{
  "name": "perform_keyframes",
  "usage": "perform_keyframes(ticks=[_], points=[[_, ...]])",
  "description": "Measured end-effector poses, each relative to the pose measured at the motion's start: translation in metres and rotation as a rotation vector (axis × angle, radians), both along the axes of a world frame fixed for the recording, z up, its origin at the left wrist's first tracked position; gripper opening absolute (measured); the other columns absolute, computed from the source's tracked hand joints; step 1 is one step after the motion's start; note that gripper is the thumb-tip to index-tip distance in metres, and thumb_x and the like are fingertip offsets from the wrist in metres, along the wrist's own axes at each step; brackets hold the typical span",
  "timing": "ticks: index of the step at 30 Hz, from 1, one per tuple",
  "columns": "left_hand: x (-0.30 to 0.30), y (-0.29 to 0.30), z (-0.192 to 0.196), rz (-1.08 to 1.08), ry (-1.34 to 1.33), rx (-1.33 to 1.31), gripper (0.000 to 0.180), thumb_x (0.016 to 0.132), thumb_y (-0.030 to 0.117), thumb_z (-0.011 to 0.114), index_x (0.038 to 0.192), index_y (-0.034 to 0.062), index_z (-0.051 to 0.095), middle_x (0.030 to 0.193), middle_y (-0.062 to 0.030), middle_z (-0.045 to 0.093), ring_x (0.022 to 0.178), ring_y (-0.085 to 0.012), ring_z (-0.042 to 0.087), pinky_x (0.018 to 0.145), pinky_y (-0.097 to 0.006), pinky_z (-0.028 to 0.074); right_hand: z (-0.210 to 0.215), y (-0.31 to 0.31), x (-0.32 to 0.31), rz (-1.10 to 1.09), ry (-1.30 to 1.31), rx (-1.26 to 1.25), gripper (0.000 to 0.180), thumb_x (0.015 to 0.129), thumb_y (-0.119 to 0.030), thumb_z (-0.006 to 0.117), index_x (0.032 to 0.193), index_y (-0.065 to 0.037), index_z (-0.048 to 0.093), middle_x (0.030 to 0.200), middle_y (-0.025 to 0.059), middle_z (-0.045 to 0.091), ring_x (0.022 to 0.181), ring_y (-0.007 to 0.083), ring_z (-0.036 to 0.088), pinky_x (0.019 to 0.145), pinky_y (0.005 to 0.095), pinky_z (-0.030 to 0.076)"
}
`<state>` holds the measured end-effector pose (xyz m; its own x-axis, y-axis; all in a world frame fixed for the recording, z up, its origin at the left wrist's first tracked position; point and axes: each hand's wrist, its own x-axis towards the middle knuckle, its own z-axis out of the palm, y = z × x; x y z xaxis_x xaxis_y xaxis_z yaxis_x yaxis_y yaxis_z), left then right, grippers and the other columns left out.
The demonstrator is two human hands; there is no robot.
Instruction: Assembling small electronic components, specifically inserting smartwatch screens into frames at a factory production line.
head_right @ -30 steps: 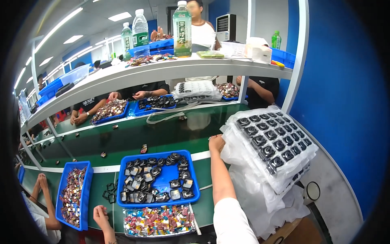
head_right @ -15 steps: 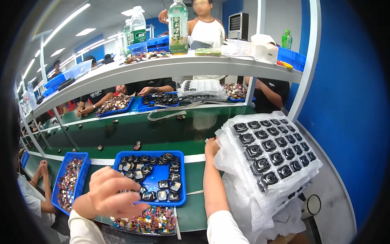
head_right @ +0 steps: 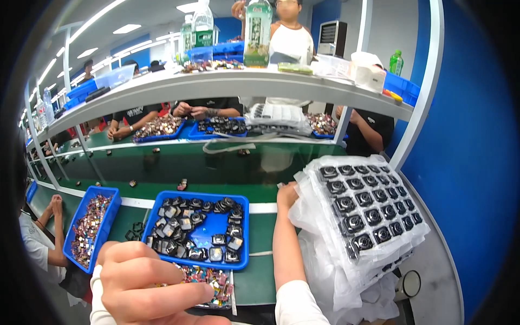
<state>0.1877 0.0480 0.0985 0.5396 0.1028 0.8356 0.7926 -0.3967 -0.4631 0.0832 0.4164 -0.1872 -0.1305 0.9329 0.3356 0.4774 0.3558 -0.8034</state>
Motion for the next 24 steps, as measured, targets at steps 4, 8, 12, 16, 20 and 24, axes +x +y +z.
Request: perform_keyframes(ticks=[4,8,12,16,20,24], points=[[-0.028,0.002,0.004,-0.116,0.059,-0.132,0.039,0.064,0.009,0.076,0.094,0.0159,0.052,0.068,-0.0085,0.058,0.044,-0.0126,0.04,0.037,-0.023,0.023,0.012,-0.012,-0.004,0.052,0.141,0.035,0.02,0.078,-0.024,0.061,0.089,-0.007,0.064,0.095,0.0158,0.058,0.096,0.035,0.053,0.083,0.0448,0.043],[-0.047,0.02,-0.002,-0.241,-0.204,-0.114,0.038,0.058,0.001,0.071,0.088,0.0173,0.055,0.064,-0.0054,0.056,0.045,-0.0122,0.035,0.039,-0.024,0.021,0.015,-0.017,-0.01,0.01,0.073,0.125,0.022,0.077,-0.028,0.064,0.085,-0.007,0.065,0.095,0.0152,0.056,0.096,0.0332,0.052,0.085,0.0417,0.042],[-0.07,0.038,0.033,-0.107,-0.114,-0.139,0.025,0.059,0.005,0.063,0.08,0.0163,0.058,0.064,0.0007,0.042,0.048,-0.0113,0.032,0.041,-0.023,0.023,0.012,0.001,0.009,0.036,0.181,0.283,0.018,0.081,-0.019,0.061,0.079,-0.002,0.062,0.094,0.0176,0.059,0.088,0.0333,0.057,0.081,0.0411,0.044],[-0.104,0.039,0.049,-0.126,-0.251,-0.42,0.029,0.071,0.032,0.077,0.084,0.011,0.062,0.072,-0.0007,0.058,0.048,-0.0099,0.046,0.043,-0.022,0.03,0.013,-0.013,0.018,0.1,0.221,0.288,0.02,0.088,-0.017,0.055,0.085,0.001,0.064,0.092,0.0161,0.061,0.089,0.0312,0.058,0.082,0.0387,0.044],[-0.154,0.051,0.067,0.118,-0.479,-0.422,0.016,0.075,0.02,0.069,0.081,0.0061,0.064,0.081,-0.0047,0.06,0.072,-0.0229,0.056,0.058,-0.032,0.045,0.036,-0.041,0.026,0.262,0.091,0.129,0.028,0.093,-0.019,0.047,0.085,0.001,0.065,0.092,0.0127,0.062,0.089,0.0283,0.057,0.082,0.0361,0.043],[-0.208,0.042,0.076,0.623,-0.659,-0.259,0.025,0.073,0.013,0.064,0.097,0.0051,0.065,0.116,-0.0137,0.057,0.11,-0.0336,0.049,0.094,-0.044,0.039,0.06,-0.082,0.042,0.361,0.119,-0.076,0.027,0.093,-0.017,0.047,0.085,0.0,0.066,0.085,0.0141,0.063,0.082,0.0292,0.059,0.075,0.0362,0.044]])
